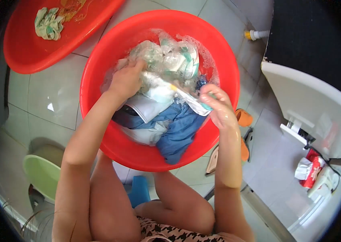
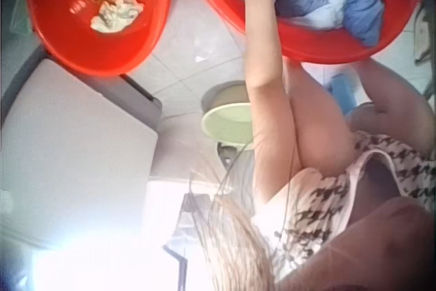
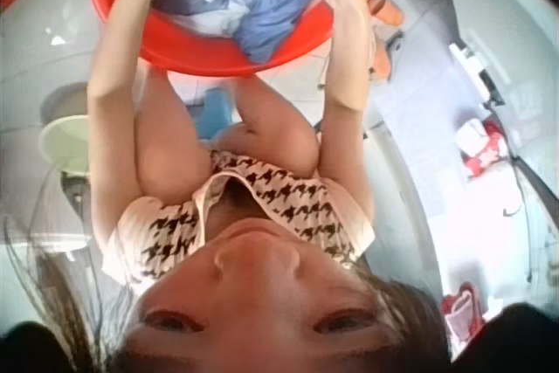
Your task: The person washes clothes in a basin filled with soapy water by scrubbing them against each other and then places them into another basin.
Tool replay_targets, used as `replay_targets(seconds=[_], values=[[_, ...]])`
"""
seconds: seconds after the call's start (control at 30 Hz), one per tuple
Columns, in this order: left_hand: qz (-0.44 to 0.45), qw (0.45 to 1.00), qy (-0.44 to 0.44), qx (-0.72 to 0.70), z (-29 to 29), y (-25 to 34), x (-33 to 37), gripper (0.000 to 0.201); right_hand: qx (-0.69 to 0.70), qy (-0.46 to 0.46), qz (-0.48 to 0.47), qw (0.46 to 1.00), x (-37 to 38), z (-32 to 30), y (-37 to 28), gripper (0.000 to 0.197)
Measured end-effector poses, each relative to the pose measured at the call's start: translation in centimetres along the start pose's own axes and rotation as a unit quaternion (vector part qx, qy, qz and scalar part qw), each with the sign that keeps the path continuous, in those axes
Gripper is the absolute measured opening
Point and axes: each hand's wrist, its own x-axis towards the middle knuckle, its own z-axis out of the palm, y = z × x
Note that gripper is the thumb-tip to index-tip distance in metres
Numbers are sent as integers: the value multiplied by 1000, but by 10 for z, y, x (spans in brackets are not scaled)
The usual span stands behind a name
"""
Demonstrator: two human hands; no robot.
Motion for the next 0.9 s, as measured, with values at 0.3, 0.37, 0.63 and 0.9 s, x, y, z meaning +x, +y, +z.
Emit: replay_targets(seconds=[0.3, 0.37, 0.63, 0.9], values=[[253, 919, 31, -302, -42, 104, -67, 20, -415, 48, -151, 896, 34, 59, 65, 87], [280, 899, 23, -335, -42, 101, -70, 33, -327, 35, -134, 935, 27, 50, 65, 56], [104, 963, 46, -243, -1, 24, -59, 94, 20, 155, -167, 974, -62, 88, -32, 40], [151, 924, 16, -350, 34, 23, -10, 58, 125, 19, -349, 929, -117, 87, -88, 55]])
